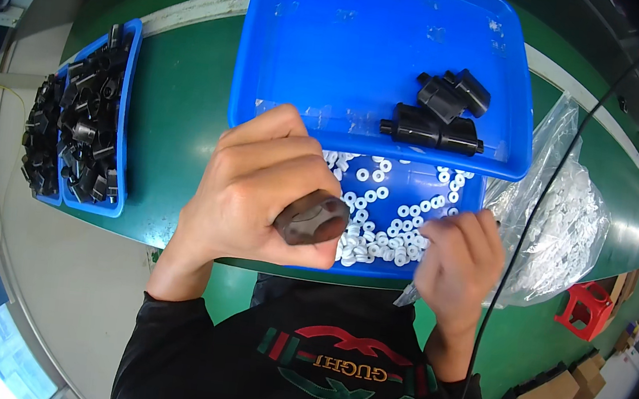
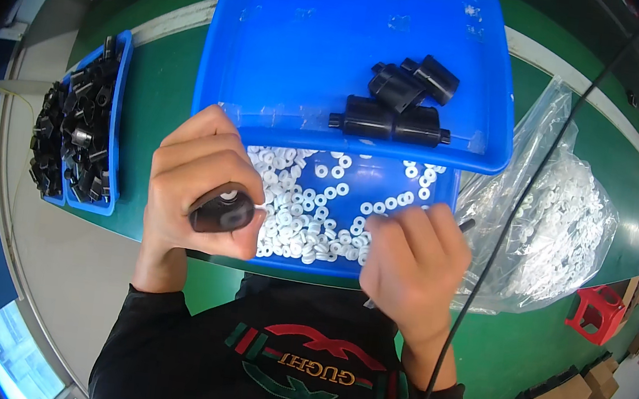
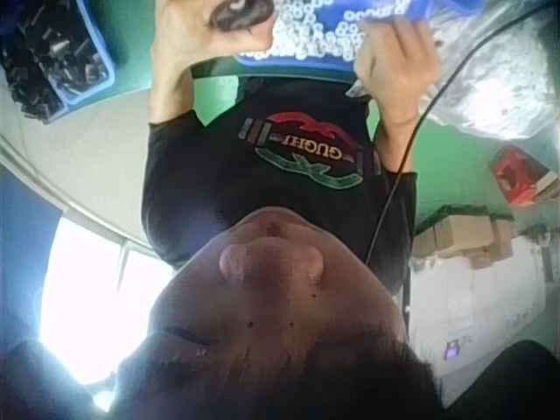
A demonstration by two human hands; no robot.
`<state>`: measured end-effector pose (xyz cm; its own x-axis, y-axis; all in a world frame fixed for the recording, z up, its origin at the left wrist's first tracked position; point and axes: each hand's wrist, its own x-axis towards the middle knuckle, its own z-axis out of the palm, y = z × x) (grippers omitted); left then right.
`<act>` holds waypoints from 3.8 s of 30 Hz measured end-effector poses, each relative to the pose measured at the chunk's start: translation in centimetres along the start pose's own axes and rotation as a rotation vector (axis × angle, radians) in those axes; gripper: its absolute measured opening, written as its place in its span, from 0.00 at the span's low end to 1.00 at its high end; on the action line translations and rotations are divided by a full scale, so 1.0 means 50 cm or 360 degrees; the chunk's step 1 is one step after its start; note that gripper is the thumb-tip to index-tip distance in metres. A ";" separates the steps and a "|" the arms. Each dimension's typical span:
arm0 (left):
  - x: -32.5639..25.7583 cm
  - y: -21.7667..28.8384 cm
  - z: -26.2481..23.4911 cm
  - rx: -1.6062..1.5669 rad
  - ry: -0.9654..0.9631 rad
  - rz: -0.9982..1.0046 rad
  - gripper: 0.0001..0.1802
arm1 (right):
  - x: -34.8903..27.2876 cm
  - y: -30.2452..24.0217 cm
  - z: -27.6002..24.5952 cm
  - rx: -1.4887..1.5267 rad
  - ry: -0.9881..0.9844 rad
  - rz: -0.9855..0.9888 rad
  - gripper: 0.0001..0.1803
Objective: The person assembles small black plastic components by inserting white washers into them using a screwdriver. They pick up a black part, place a washer on it, and use the screwdriver to press the washer into place. The assembled parts are placed into a blue tray, and the person periodically retrieves more black parts from a green tray on a shelf.
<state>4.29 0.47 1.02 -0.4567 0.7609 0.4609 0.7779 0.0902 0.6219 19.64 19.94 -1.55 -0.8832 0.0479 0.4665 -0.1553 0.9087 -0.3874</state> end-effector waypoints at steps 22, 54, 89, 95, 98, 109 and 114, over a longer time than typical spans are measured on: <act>0.554 -0.366 0.100 0.0880 -0.0693 -0.0681 0.37 | -0.039 0.029 0.041 -0.0129 -0.0103 0.0145 0.14; 0.214 -0.090 0.096 0.0350 -0.0473 0.0021 0.21 | -0.044 0.036 0.053 -0.0210 -0.0100 0.0225 0.20; -0.038 -0.025 0.102 -0.0972 -0.0017 -0.0063 0.32 | 0.054 -0.046 -0.019 0.1175 -0.0082 0.0386 0.25; -0.040 -0.027 0.108 -0.0933 -0.0018 -0.0057 0.34 | 0.046 -0.044 -0.005 0.1148 -0.0044 0.0375 0.30; -0.045 -0.026 0.111 -0.0976 -0.0017 -0.0101 0.34 | 0.043 -0.045 0.000 0.1094 -0.0056 0.0367 0.30; -0.027 -0.007 0.101 -0.0686 0.0036 -0.0180 0.16 | 0.049 -0.018 -0.039 0.1742 0.0237 0.0176 0.05; -0.022 -0.002 0.110 -0.0840 0.0031 -0.0208 0.14 | 0.078 -0.019 -0.063 0.2265 0.0317 -0.0145 0.09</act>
<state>7.07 3.14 -3.04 -0.5466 0.7526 0.3671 0.3939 -0.1557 0.9059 17.72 20.55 3.13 -0.7892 0.1776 0.5878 -0.6137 -0.2605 -0.7453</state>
